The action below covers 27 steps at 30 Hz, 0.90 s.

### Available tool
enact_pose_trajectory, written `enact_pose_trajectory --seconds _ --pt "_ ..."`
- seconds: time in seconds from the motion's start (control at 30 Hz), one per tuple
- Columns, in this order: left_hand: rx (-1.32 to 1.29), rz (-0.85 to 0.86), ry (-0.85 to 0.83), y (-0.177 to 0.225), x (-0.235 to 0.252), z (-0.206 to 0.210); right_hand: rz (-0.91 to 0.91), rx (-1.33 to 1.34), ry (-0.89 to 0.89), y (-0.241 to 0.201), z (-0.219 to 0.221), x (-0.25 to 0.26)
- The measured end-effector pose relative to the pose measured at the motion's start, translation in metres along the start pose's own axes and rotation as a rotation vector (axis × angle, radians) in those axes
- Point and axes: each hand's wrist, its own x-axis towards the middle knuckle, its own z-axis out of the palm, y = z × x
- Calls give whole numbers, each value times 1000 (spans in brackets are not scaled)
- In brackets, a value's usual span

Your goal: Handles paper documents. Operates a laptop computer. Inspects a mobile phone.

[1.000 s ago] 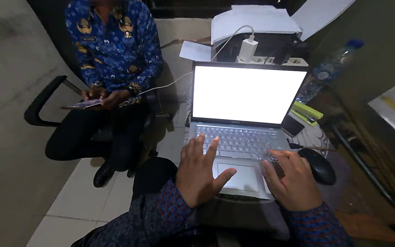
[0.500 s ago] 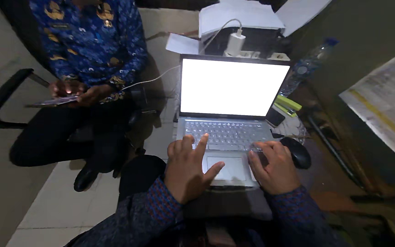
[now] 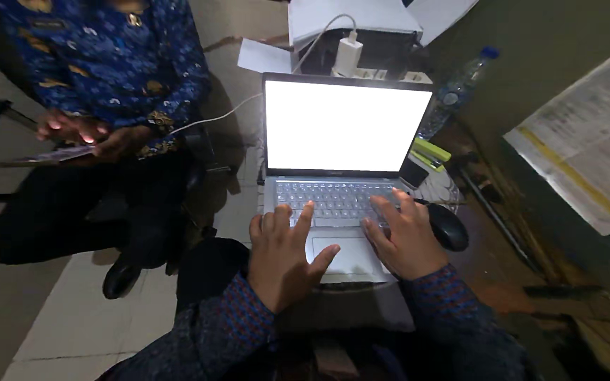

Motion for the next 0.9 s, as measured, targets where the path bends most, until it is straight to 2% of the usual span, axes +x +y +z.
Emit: enact_pose_trajectory --seconds 0.37,0.9 --pt "18 -1 5 2 0 0 -10 0 67 2 13 -3" --pt "55 6 39 6 -1 1 12 25 63 3 14 -4"
